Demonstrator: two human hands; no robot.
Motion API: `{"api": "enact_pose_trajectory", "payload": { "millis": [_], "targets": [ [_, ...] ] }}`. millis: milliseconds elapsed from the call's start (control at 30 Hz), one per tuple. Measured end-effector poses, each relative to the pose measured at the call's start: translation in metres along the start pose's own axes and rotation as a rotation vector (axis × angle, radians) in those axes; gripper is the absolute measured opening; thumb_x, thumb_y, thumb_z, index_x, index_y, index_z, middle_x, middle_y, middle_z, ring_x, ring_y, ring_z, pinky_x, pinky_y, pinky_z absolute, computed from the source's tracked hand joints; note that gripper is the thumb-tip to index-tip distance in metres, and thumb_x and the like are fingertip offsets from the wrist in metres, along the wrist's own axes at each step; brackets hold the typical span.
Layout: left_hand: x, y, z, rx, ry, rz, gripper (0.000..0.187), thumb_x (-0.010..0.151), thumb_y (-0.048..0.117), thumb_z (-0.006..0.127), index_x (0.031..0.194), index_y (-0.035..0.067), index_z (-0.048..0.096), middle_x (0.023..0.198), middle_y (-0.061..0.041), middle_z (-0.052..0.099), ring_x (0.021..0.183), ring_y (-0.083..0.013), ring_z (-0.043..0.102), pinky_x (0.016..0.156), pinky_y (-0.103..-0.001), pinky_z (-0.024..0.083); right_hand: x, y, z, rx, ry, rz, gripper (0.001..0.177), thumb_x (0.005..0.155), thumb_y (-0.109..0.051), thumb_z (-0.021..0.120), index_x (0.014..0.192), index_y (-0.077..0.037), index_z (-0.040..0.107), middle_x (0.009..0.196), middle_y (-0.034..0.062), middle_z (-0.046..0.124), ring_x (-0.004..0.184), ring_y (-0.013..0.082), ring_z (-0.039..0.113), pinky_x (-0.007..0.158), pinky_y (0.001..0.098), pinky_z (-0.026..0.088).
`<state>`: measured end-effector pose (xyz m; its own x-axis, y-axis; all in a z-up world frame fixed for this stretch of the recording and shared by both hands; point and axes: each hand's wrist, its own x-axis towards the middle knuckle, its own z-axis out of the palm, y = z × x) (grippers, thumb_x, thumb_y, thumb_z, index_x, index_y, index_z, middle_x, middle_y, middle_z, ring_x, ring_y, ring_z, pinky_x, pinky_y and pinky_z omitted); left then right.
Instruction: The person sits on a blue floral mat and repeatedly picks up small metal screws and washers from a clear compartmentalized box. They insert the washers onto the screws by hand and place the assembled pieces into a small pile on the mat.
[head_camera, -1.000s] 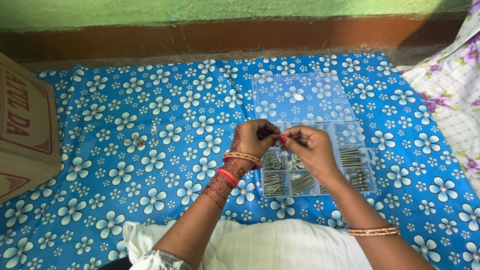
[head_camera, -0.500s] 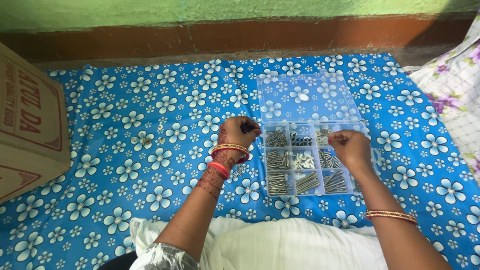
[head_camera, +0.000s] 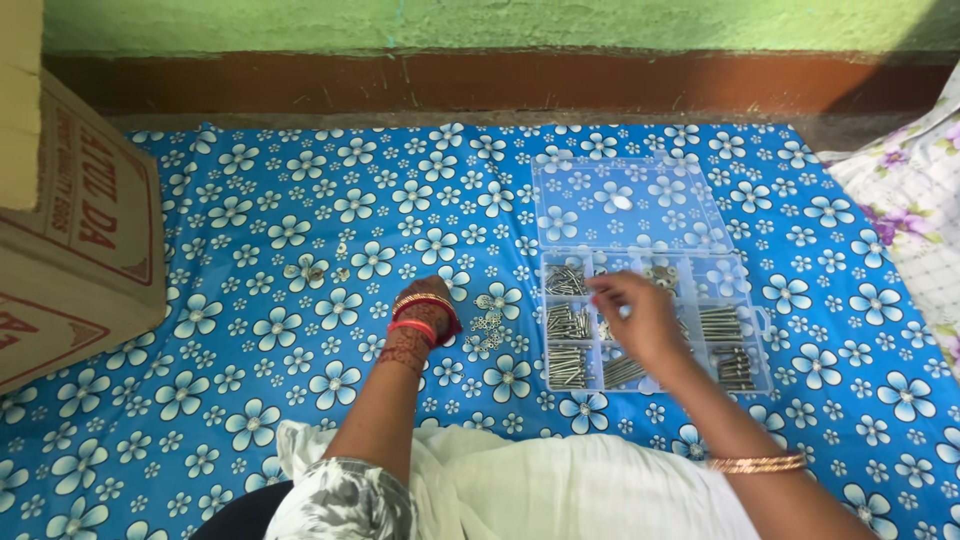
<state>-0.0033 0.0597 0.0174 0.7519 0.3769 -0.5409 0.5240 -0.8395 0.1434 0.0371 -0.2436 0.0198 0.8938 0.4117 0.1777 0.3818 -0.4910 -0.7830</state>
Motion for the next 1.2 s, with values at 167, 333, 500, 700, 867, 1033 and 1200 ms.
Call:
{"api": "enact_pose_trajectory", "payload": {
  "millis": [167,333,500,700,867,1033,1200],
  "targets": [
    [-0.001,0.005,0.015,-0.255,0.067,0.113,0.024,0.091,0.021,0.072,0.109,0.007,0.078,0.119,-0.019,0.073,0.113,-0.0355,0.071,0.100,-0.042,0.056,-0.045,-0.054,0.060,-0.086,-0.244,-0.272,0.026,0.086,-0.003,0.070,0.112,-0.004,0.071,0.117,0.0132,0.071,0.108,0.0323,0.068,0.093,0.0395,0.053],
    [0.021,-0.003,0.024,-0.354,0.032,0.052,0.031,0.084,0.021,0.078,0.111,0.007,0.076,0.119,-0.019,0.074,0.114,-0.0352,0.071,0.099,-0.042,0.057,-0.065,-0.067,0.103,-0.315,-0.394,-0.409,0.038,0.074,0.007,0.062,0.111,-0.001,0.069,0.113,0.0176,0.063,0.113,0.0370,0.058,0.093,0.0430,0.050],
    [0.055,-0.016,0.047,-0.212,-0.032,0.020,0.046,0.077,0.013,0.085,0.118,0.002,0.069,0.124,-0.024,0.068,0.118,-0.0376,0.067,0.098,-0.044,0.057,-0.041,-0.058,0.129,-0.301,-0.331,-0.324,0.044,0.067,0.010,0.062,0.110,0.000,0.067,0.110,0.0192,0.061,0.111,0.0383,0.056,0.096,0.0441,0.048],
    [0.052,-0.010,0.047,-0.184,-0.068,0.104,0.044,0.080,0.023,0.084,0.115,-0.002,0.073,0.123,-0.028,0.069,0.116,-0.0373,0.069,0.096,-0.043,0.059,0.008,-0.047,0.147,-0.252,-0.144,-0.188,0.051,0.069,0.019,0.055,0.114,-0.001,0.070,0.111,0.0206,0.064,0.110,0.0403,0.059,0.098,0.0445,0.049],
    [0.007,0.001,0.031,-0.013,-0.119,0.150,0.049,0.073,0.021,0.090,0.117,0.006,0.074,0.123,-0.017,0.072,0.116,-0.0304,0.071,0.096,-0.040,0.059,-0.001,-0.050,0.140,-0.417,0.040,-0.202,0.051,0.066,0.017,0.058,0.113,0.003,0.070,0.120,0.0316,0.060,0.111,0.0469,0.058,0.094,0.0494,0.048],
    [-0.008,0.012,0.037,0.055,-0.126,0.178,0.043,0.079,0.025,0.087,0.117,0.010,0.075,0.124,-0.012,0.072,0.117,-0.0275,0.070,0.097,-0.038,0.057,-0.005,-0.060,0.149,-0.218,-0.075,-0.030,0.040,0.075,0.011,0.062,0.112,0.001,0.071,0.111,0.0229,0.065,0.106,0.0423,0.062,0.092,0.0453,0.051],
    [0.032,-0.007,0.063,-0.276,0.172,0.070,0.028,0.089,0.018,0.074,0.115,0.008,0.075,0.121,-0.021,0.070,0.115,-0.0348,0.069,0.096,-0.042,0.057,-0.021,-0.061,0.151,-0.122,-0.044,-0.101,0.031,0.086,0.008,0.061,0.110,-0.005,0.075,0.110,0.0172,0.069,0.106,0.0375,0.065,0.092,0.0422,0.053]
  ]
}}
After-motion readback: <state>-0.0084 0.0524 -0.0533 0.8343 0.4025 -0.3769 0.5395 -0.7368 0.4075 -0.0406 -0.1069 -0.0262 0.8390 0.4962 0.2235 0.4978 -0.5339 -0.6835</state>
